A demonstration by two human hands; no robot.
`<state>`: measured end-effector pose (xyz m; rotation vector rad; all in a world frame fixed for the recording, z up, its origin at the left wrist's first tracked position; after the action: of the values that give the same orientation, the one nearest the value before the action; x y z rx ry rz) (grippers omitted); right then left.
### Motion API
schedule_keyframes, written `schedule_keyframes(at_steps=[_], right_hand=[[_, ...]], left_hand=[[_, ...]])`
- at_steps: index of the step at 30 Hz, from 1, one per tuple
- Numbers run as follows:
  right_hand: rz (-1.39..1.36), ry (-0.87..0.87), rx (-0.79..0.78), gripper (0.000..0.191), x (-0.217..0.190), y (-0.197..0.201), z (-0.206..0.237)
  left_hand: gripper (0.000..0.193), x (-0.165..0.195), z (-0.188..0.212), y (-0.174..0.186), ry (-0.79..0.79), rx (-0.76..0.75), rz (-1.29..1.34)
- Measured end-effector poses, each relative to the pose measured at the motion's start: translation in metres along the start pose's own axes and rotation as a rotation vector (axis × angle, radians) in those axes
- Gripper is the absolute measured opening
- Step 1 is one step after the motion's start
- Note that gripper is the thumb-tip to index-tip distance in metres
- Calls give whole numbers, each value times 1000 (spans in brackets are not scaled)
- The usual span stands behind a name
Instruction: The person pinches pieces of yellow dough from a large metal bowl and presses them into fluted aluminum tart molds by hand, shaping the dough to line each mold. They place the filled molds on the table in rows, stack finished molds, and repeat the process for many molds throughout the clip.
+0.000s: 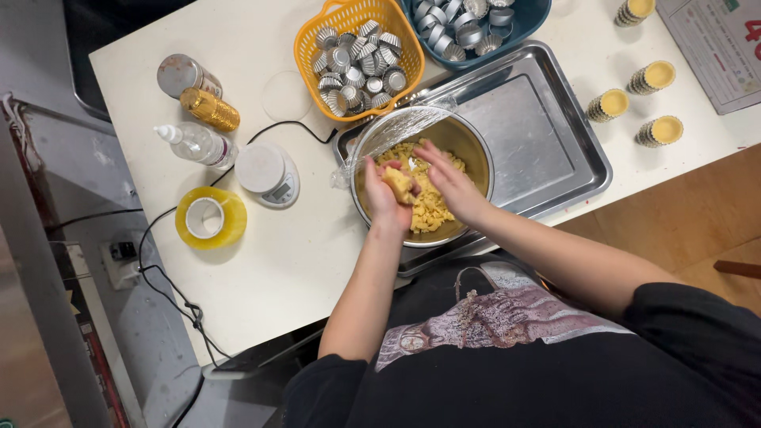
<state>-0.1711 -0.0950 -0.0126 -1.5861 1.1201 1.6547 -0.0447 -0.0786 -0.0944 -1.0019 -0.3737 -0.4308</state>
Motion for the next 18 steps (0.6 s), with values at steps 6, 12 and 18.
schedule_keyframes(at_steps=[6, 12, 18], right_hand=[[399, 540, -125, 54, -89, -41, 5], [241, 550, -18, 11, -79, -33, -21], [-1127, 40, -146, 33, -6, -20, -60]], left_hand=[[67, -18, 34, -20, 78, -15, 121], [93, 7, 46, -34, 266, -56, 487], [72, 58, 45, -62, -541, -43, -455]])
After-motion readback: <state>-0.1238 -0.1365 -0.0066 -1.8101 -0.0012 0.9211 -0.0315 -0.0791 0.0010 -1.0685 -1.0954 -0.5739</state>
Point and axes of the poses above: each hand's wrist, its own z-axis away from the middle knuckle, its own y-axis out of the back of the hand, x = y × z, the point moved 9 cm from there along -z, towards the middle knuckle, and after that the axes turned 2 degrees about -x, right-handed, at the moved point
